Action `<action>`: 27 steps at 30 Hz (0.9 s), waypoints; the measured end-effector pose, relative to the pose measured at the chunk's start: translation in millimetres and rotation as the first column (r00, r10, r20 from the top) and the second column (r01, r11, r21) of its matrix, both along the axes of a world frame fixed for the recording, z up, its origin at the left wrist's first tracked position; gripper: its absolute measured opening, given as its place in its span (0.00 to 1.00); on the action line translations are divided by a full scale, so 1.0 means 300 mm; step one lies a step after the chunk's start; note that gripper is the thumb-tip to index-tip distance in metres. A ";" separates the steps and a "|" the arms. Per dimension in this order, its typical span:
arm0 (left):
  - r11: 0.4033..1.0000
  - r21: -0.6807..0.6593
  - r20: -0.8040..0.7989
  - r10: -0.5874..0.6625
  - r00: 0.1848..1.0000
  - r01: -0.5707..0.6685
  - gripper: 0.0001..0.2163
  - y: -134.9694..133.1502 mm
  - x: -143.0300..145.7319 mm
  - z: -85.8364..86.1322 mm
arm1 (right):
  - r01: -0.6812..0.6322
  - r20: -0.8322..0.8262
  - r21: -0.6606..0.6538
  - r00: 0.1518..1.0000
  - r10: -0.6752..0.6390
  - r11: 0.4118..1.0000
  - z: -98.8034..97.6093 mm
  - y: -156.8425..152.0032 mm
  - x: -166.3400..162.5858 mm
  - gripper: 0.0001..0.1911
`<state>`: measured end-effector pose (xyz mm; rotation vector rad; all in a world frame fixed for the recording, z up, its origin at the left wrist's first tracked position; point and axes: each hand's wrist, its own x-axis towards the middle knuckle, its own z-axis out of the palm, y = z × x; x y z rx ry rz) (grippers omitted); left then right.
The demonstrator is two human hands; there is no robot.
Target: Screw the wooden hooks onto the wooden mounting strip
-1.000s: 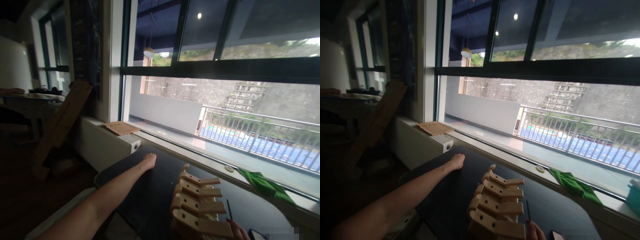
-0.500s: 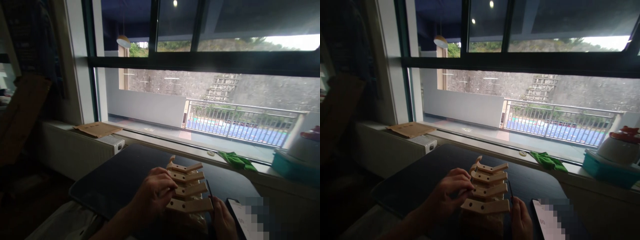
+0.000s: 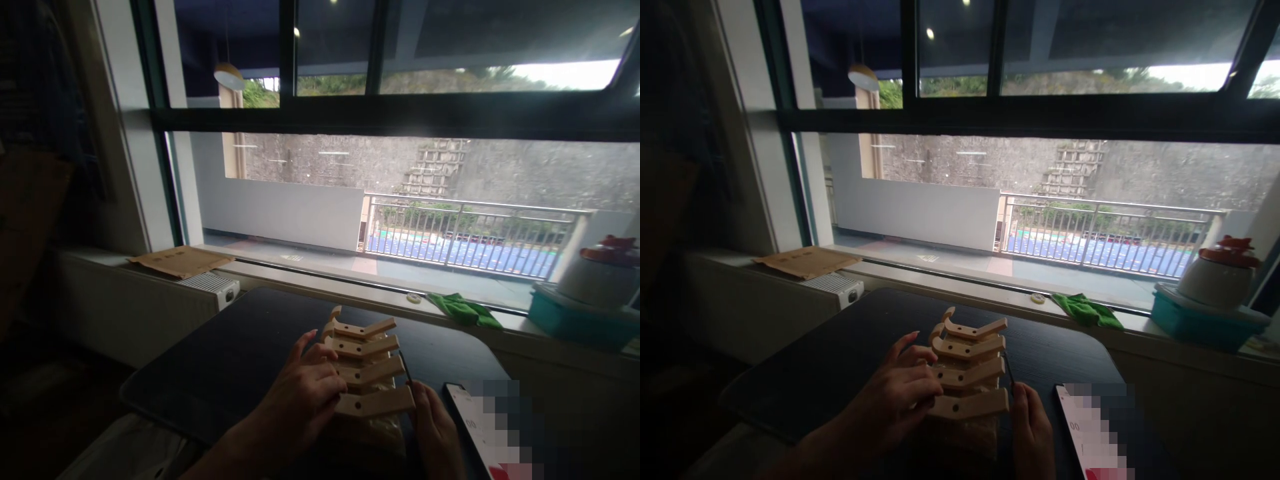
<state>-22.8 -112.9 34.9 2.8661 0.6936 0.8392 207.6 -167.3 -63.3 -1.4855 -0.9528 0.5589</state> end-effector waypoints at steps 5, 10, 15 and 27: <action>1.000 0.014 -0.032 -0.005 0.999 0.005 0.06 -0.001 0.000 0.005 | -0.013 -0.001 -0.015 1.000 0.013 1.000 -0.007 0.002 0.002 0.25; 0.999 0.051 -0.034 -0.016 0.999 0.018 0.06 0.000 0.003 -0.013 | -0.003 0.007 -0.012 1.000 0.003 1.000 -0.004 -0.001 0.002 0.26; 0.998 0.069 -0.039 -0.004 0.999 0.006 0.06 0.002 0.004 -0.028 | -0.013 0.010 -0.013 1.000 0.013 1.000 0.006 -0.008 0.002 0.25; 0.999 0.002 -0.011 0.051 0.999 -0.051 0.10 -0.007 0.011 -0.043 | 0.217 0.055 0.010 0.975 -0.217 0.976 0.019 -0.053 0.036 0.27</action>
